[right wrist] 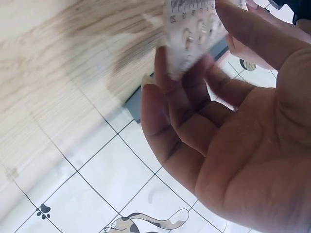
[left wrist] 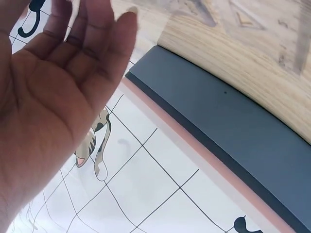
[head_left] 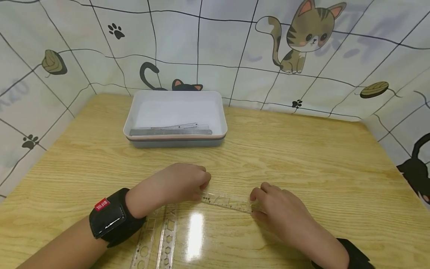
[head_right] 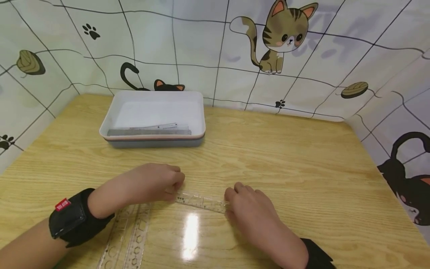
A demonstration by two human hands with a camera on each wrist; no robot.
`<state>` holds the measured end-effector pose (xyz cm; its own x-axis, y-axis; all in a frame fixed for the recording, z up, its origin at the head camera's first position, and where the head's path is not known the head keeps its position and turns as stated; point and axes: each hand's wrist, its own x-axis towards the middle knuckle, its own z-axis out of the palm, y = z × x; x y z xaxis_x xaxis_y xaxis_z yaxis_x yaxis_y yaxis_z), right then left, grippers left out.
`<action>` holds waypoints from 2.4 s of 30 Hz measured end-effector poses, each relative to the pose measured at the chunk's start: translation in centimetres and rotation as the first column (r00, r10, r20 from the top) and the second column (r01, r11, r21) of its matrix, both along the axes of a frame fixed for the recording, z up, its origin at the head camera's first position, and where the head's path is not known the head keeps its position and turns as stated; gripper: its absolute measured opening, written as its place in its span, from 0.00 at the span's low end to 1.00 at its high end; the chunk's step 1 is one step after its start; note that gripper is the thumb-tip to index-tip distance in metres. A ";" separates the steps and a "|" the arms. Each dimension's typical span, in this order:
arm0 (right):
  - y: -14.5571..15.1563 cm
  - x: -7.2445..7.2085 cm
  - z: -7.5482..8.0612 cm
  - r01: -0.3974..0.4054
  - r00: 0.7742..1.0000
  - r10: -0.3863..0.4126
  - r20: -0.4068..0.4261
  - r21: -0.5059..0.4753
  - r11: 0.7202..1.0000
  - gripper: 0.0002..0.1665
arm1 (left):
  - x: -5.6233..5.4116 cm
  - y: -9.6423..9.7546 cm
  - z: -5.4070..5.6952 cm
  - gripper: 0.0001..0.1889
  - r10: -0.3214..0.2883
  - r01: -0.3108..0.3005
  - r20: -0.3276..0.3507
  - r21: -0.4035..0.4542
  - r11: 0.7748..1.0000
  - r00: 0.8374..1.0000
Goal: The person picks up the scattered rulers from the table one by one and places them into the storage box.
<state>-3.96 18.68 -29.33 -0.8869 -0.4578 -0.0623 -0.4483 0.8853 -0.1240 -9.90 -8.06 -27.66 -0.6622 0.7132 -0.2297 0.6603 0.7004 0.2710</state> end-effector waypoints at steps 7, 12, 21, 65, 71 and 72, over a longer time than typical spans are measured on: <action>0.1 -0.4 0.3 0.003 1.000 -0.003 0.000 -0.096 0.995 0.11 | 0.0 -0.4 0.1 0.16 -0.074 0.081 -0.088 0.077 0.994 0.993; 0.2 -1.3 1.0 0.047 0.992 -0.020 0.127 -0.220 0.974 0.05 | 0.0 -0.9 0.8 0.07 -0.041 0.046 -0.101 0.057 0.997 0.994; 0.6 -2.2 1.3 0.138 0.915 0.129 0.382 -0.597 0.790 0.15 | 0.9 0.0 1.9 0.23 -0.091 0.133 -0.354 0.096 0.986 0.931; -4.1 2.1 -1.6 -0.624 0.763 0.575 -0.294 -0.106 0.774 0.14 | -10.4 -10.6 1.0 0.14 0.365 -0.347 -0.071 0.185 0.919 0.928; -5.4 3.1 -2.7 -0.690 0.649 0.665 -0.370 0.082 0.719 0.21 | -10.7 -10.6 1.0 0.12 0.355 -0.338 -0.063 0.188 0.922 0.933; -5.5 3.2 -2.8 -0.689 0.645 0.669 -0.369 0.100 0.718 0.22 | -10.7 -10.6 1.1 0.12 0.353 -0.337 -0.062 0.188 0.923 0.934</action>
<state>-0.71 13.19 -32.14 -0.2772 -0.9343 0.2241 -0.9398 0.3121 0.1389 -20.60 -18.67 -26.57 -0.8866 0.4598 -0.0506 0.4141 0.8376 0.3564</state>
